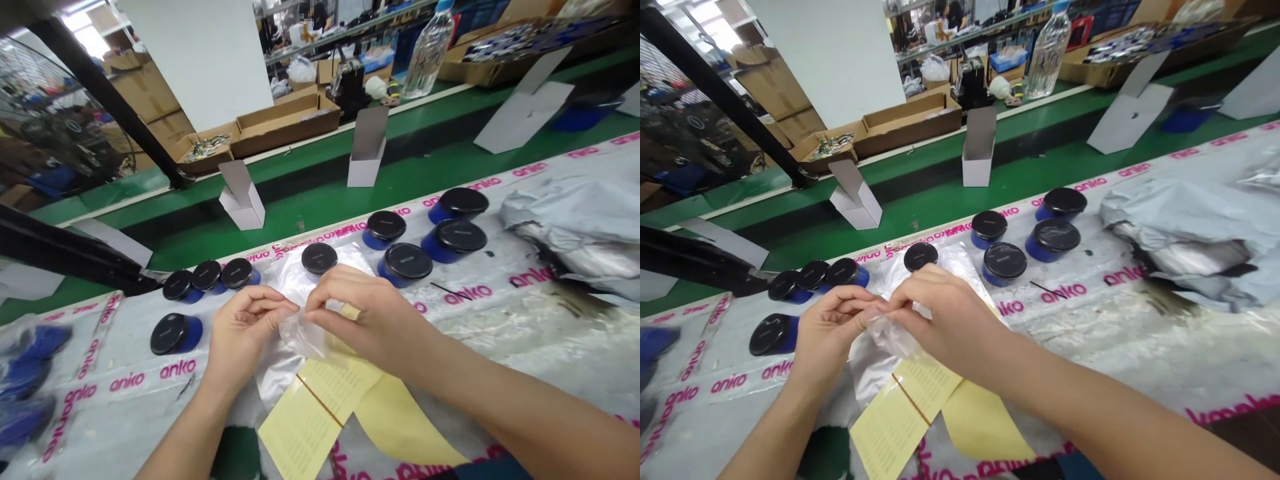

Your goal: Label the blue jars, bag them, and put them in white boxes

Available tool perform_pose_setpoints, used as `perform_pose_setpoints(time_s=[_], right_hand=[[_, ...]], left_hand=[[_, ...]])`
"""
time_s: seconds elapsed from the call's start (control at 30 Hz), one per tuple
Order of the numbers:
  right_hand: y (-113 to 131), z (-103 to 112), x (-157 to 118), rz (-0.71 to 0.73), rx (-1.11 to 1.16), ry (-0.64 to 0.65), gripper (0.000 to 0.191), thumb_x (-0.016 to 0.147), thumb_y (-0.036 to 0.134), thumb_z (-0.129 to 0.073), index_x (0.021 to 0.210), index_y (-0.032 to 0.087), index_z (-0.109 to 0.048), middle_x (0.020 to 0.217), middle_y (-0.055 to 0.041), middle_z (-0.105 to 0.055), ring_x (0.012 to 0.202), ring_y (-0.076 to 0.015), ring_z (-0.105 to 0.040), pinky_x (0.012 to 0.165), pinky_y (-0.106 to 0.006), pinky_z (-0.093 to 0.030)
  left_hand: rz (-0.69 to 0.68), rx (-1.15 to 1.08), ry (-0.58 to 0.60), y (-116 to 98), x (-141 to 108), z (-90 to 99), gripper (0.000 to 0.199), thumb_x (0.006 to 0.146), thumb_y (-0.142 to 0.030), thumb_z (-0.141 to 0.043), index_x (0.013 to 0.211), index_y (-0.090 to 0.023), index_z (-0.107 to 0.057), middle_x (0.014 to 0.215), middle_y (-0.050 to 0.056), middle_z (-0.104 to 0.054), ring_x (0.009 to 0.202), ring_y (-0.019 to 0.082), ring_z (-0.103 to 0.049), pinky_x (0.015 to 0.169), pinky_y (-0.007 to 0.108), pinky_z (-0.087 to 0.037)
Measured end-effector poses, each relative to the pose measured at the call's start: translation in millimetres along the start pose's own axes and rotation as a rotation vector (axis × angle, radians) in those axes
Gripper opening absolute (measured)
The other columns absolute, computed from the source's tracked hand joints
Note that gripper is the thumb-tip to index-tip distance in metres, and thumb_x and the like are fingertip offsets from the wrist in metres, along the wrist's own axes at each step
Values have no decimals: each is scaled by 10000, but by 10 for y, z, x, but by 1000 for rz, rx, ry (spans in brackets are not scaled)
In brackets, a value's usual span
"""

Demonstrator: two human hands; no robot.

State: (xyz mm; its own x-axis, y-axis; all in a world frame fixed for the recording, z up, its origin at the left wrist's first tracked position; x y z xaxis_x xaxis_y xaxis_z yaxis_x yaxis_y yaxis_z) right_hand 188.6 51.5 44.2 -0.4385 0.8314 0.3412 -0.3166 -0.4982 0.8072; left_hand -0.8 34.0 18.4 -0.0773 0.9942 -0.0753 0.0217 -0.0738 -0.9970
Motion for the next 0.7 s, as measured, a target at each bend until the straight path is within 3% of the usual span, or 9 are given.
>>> perform_pose_setpoints(time_s=[0.13,0.23,0.33,0.53,0.7], right_hand=[[-5,-75,-21,196,-84,-31,140,932,145,-677,1057,198,-709,979,-55,-708,923,-193,-638,792,-329,-539],[40,-135,-62,377,-212,-103,229,998,98,-525,893,190,-707,890,-58,-696,826,-178,-603,714,-317,-517],[52,-135,-65,431,-235,-153,256,1001,104,-511,810,193,-656,896,-66,-698,835,-179,-602,739,-333,-525],[58,-62,-23,319,178,-73,143,957,153,-611,828,206,-579,938,-57,-695,964,-165,-656,876,-315,-541],[13,-14,26,-79,359,69,158,928,247,-646,806,222,-549,753,33,-630,714,-128,-622,694,-269,-515]], left_hand=[[55,-103,57,53,-25,-37,266,721,-271,-897,887,-193,-705,754,30,-809,682,160,-759,674,228,-604],[135,-213,79,91,-56,-80,385,662,-307,-940,905,-201,-661,685,4,-790,553,130,-708,593,212,-581],[172,-265,24,98,-55,-89,447,606,-302,-970,899,-195,-650,651,-1,-774,543,125,-697,581,199,-566],[116,-270,-54,65,12,-57,405,563,-276,-988,826,-171,-698,669,4,-751,581,88,-673,593,143,-534],[138,-422,60,-30,-22,-63,263,686,-255,-907,864,-211,-718,730,-4,-704,736,119,-692,675,182,-566]])
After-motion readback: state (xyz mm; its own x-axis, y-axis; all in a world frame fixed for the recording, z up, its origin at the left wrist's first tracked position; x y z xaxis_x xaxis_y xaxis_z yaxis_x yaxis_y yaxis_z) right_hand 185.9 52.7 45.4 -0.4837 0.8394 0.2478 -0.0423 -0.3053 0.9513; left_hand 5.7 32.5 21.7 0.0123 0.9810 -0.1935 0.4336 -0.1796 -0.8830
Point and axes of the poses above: each hand's wrist, its own x-axis towards the middle knuckle, its own z-axis out of the back of the hand, y = z × x, the point moved 3 cm from there along x, towards the middle knuckle
